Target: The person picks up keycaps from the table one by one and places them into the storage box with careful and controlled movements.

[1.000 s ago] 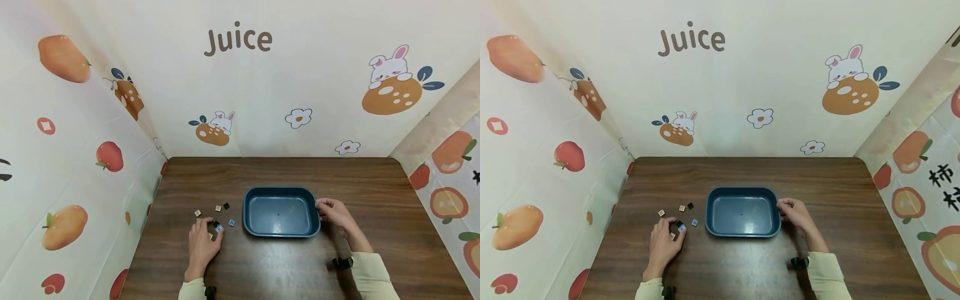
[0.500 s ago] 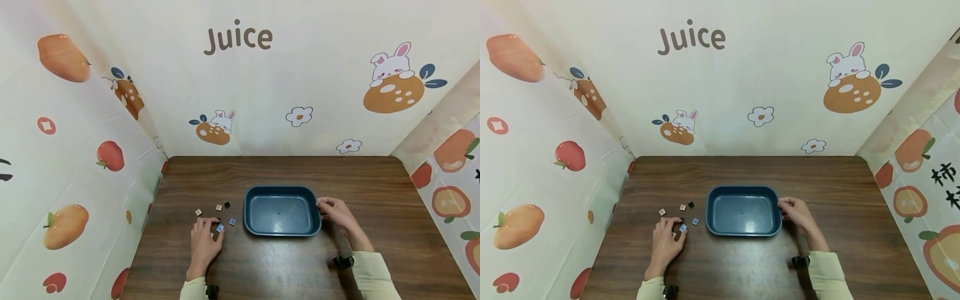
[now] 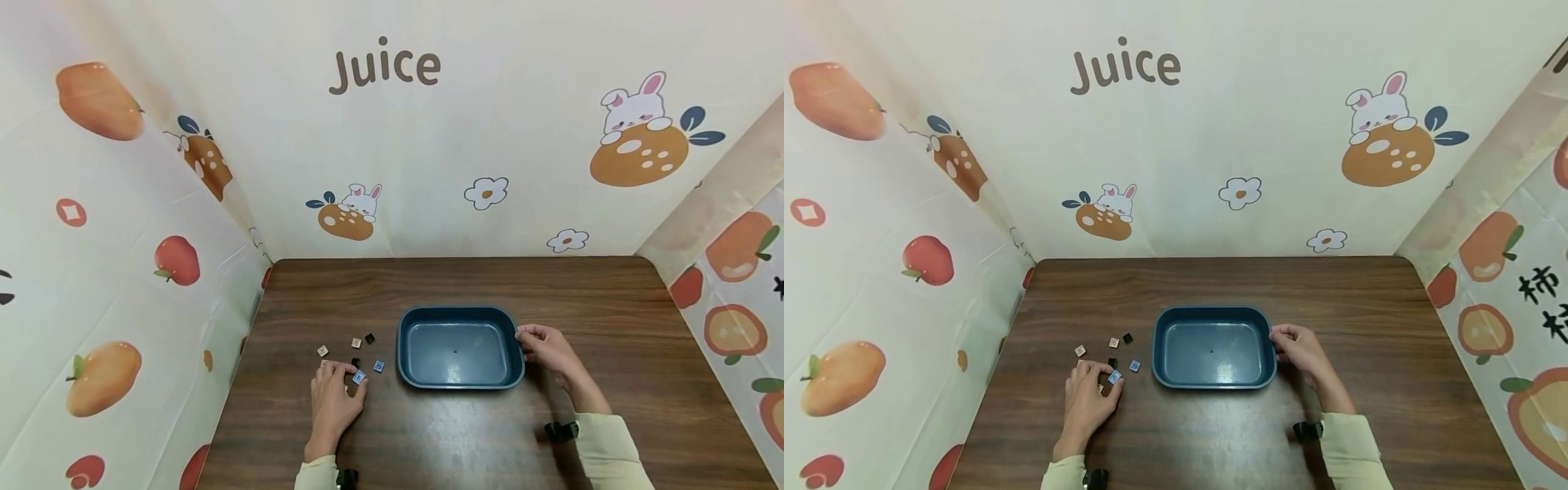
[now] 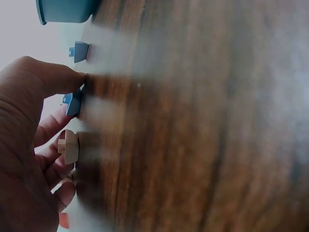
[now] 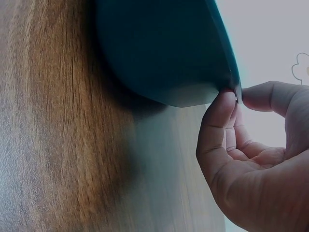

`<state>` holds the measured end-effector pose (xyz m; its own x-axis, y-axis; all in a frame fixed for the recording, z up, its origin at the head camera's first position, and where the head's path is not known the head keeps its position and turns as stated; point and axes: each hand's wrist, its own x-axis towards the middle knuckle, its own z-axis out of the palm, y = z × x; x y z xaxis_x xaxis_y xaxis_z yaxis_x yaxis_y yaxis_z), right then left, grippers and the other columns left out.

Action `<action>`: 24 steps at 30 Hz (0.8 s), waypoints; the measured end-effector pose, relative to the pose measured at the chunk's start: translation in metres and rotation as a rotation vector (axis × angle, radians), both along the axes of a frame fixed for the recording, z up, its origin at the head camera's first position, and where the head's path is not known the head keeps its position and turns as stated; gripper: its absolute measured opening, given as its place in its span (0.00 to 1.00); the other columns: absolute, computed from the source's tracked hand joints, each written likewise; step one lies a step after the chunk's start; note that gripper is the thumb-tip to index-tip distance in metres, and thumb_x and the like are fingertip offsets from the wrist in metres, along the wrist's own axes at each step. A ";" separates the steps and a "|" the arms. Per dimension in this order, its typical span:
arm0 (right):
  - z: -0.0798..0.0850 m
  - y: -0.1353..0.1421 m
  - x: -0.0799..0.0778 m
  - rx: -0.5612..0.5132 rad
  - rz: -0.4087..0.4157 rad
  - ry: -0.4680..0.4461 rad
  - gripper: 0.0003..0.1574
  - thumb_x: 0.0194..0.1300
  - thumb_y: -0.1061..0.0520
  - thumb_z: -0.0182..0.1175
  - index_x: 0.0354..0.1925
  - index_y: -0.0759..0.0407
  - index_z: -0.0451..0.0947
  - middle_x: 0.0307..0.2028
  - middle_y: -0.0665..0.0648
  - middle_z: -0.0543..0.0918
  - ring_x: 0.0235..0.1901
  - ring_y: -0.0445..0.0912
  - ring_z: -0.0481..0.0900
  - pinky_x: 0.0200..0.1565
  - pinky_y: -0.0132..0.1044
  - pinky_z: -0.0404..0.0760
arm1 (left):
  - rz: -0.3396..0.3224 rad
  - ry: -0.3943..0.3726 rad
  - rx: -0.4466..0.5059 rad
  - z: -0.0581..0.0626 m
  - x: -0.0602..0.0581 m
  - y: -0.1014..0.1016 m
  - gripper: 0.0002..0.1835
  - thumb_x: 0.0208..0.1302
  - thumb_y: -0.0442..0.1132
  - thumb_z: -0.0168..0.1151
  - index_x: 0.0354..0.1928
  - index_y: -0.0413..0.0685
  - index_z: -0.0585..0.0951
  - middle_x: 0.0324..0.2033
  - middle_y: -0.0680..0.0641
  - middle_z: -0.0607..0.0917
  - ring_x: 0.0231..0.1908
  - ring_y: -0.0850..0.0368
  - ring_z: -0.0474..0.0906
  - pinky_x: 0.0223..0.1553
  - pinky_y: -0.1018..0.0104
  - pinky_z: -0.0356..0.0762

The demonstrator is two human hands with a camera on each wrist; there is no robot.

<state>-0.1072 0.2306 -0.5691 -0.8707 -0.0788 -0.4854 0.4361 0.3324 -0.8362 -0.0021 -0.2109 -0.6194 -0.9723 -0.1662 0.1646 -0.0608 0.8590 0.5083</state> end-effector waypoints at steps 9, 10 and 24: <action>0.005 -0.002 0.003 0.000 0.020 0.033 0.28 0.81 0.52 0.55 0.63 0.76 0.74 0.46 0.53 0.85 0.40 0.37 0.81 0.43 0.32 0.87 | -0.001 -0.015 0.054 0.000 0.000 -0.003 0.11 0.59 0.45 0.79 0.38 0.54 0.86 0.45 0.47 0.80 0.49 0.44 0.73 0.58 0.45 0.66; 0.005 -0.002 0.003 0.001 0.021 0.036 0.28 0.81 0.53 0.55 0.63 0.76 0.73 0.46 0.53 0.85 0.40 0.37 0.81 0.43 0.32 0.87 | -0.002 -0.010 0.058 0.000 0.000 -0.003 0.10 0.59 0.45 0.79 0.38 0.54 0.86 0.46 0.47 0.80 0.50 0.44 0.73 0.59 0.44 0.66; 0.004 -0.002 0.003 0.011 0.022 0.048 0.29 0.81 0.53 0.55 0.65 0.77 0.73 0.44 0.49 0.85 0.40 0.35 0.80 0.44 0.31 0.85 | -0.033 0.003 0.161 -0.003 0.001 -0.007 0.09 0.57 0.38 0.80 0.38 0.49 0.87 0.45 0.47 0.82 0.54 0.44 0.74 0.74 0.43 0.62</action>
<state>-0.1037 0.2290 -0.5652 -0.8911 -0.0934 -0.4441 0.3881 0.3504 -0.8524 -0.0014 -0.2175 -0.6226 -0.9770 -0.1591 0.1419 -0.0322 0.7682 0.6394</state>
